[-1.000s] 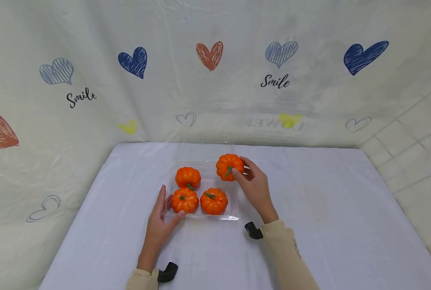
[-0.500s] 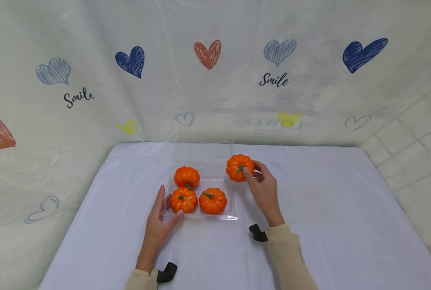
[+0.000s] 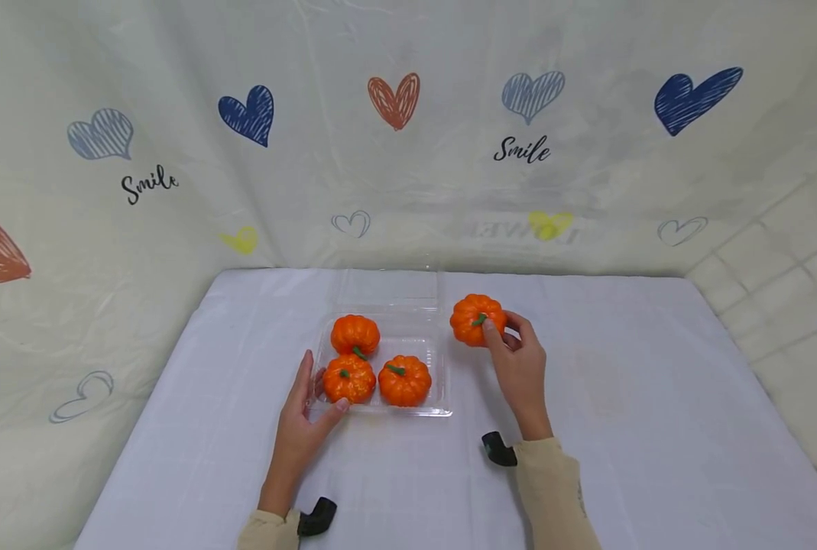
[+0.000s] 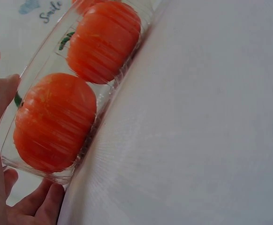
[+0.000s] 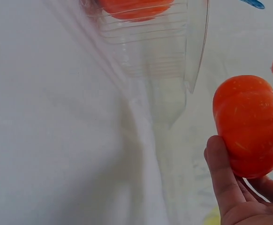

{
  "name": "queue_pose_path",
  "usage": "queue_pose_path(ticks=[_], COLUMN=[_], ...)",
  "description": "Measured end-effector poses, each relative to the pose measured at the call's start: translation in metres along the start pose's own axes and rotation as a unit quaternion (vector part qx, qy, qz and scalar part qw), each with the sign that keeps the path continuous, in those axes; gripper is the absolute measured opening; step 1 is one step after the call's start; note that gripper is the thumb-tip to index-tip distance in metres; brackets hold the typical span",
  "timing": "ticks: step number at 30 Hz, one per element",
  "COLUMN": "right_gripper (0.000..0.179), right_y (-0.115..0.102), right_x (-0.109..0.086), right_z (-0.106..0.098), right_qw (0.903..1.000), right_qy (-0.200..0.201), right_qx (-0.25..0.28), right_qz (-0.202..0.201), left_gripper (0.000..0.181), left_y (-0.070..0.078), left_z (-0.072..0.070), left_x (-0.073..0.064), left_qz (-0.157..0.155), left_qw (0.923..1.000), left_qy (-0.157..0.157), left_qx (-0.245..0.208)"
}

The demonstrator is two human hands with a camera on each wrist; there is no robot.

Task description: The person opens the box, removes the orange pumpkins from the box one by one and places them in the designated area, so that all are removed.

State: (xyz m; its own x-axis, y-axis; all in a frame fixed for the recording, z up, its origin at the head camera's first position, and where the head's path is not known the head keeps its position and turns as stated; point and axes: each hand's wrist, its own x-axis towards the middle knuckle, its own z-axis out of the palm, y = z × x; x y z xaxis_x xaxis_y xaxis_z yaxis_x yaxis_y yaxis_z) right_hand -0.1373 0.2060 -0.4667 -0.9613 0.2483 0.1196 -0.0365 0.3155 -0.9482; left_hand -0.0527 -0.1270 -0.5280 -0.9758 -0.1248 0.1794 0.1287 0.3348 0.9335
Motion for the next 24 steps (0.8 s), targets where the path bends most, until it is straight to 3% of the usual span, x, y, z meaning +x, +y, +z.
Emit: queue_pose_path(ticks=[13,24], right_gripper=[0.064,0.067], right_y=[0.005,0.015], right_x=[0.002,0.004], right_z=[-0.001,0.002], right_qw=[0.9991,0.9967], right_qy=[0.000,0.008], right_qx=[-0.011,-0.064], right_qz=[0.041,0.050], left_gripper=[0.098,0.098], left_y=[0.002,0.001], left_z=[-0.001,-0.002], left_x=[-0.001,-0.002], left_qz=[-0.004,-0.013], left_qw=[1.0000,0.9998], left_qy=[-0.002,-0.008], left_qx=[0.002,-0.014])
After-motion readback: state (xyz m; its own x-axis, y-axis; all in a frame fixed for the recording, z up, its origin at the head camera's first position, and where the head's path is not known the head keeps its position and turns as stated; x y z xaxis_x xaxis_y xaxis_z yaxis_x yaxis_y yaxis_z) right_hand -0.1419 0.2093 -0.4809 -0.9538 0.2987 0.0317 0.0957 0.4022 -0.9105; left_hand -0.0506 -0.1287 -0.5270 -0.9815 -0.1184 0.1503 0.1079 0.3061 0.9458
